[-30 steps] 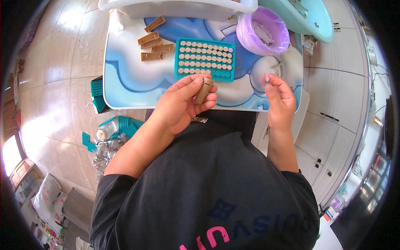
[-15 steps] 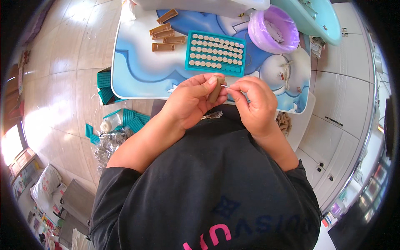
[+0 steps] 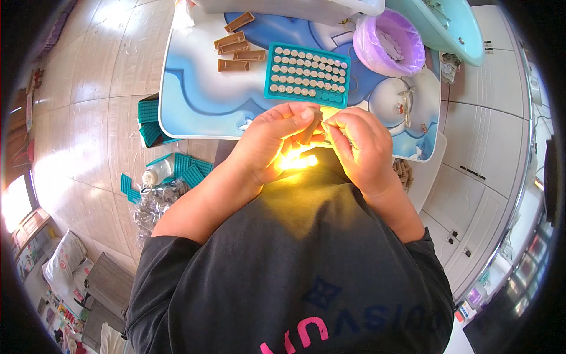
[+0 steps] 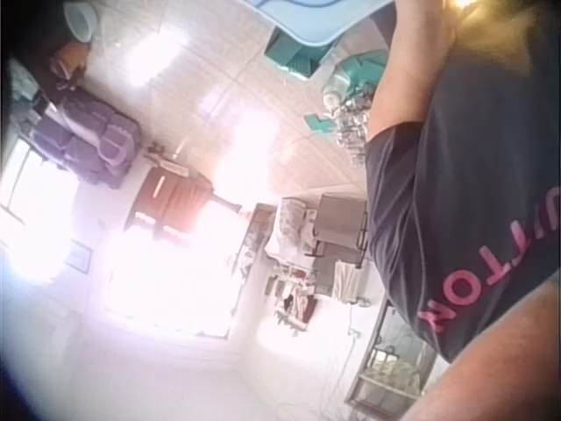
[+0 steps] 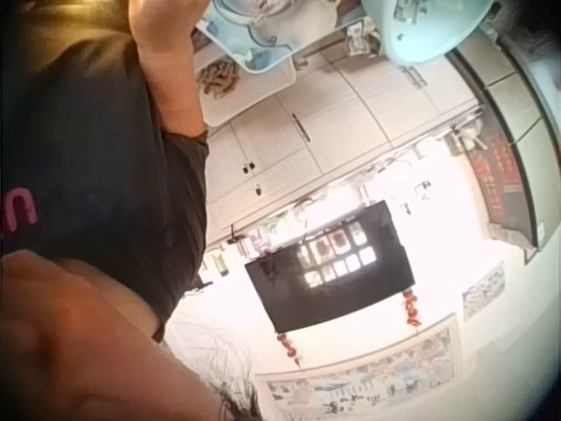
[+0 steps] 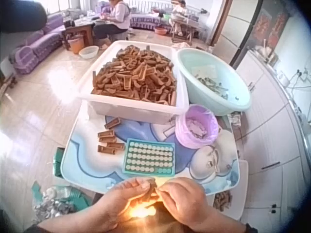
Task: The person assembles small plastic housings and metal clips by hand, threading wires and inserting small parts.
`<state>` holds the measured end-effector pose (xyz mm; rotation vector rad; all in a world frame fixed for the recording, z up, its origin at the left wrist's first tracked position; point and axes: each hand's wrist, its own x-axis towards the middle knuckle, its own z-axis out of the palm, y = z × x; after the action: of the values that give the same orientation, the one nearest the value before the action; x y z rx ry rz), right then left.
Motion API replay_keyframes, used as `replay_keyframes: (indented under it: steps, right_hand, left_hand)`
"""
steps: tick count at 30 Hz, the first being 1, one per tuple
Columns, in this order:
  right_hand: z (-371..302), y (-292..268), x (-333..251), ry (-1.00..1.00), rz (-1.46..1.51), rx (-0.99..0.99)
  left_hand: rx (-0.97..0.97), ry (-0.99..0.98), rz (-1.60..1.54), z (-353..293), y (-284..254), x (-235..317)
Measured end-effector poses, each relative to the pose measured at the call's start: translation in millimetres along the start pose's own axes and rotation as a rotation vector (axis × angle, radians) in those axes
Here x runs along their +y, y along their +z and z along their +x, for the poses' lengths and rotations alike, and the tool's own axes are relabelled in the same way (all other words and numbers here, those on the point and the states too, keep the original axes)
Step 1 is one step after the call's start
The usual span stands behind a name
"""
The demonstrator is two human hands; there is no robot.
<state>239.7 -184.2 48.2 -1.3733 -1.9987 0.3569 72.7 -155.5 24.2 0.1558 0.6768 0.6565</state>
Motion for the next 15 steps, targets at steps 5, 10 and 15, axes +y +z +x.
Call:
replay_keyframes:
  steps: [5, 10, 15]
  right_hand:
    - [2.9, -2.0, -0.1, 0.020, 0.049, -0.060]
    - [-2.8, -2.6, 2.0, 0.062, 0.125, 0.002]
    - [-1.2, -3.1, 1.7, 0.008, 0.110, -0.015]
  left_hand:
    - [0.013, -0.028, 0.044, -3.8, -1.5, 2.0]
    - [0.080, -0.082, 0.046, -7.2, 4.2, 5.2]
    - [0.053, -0.099, 0.033, -6.9, 2.7, 4.3]
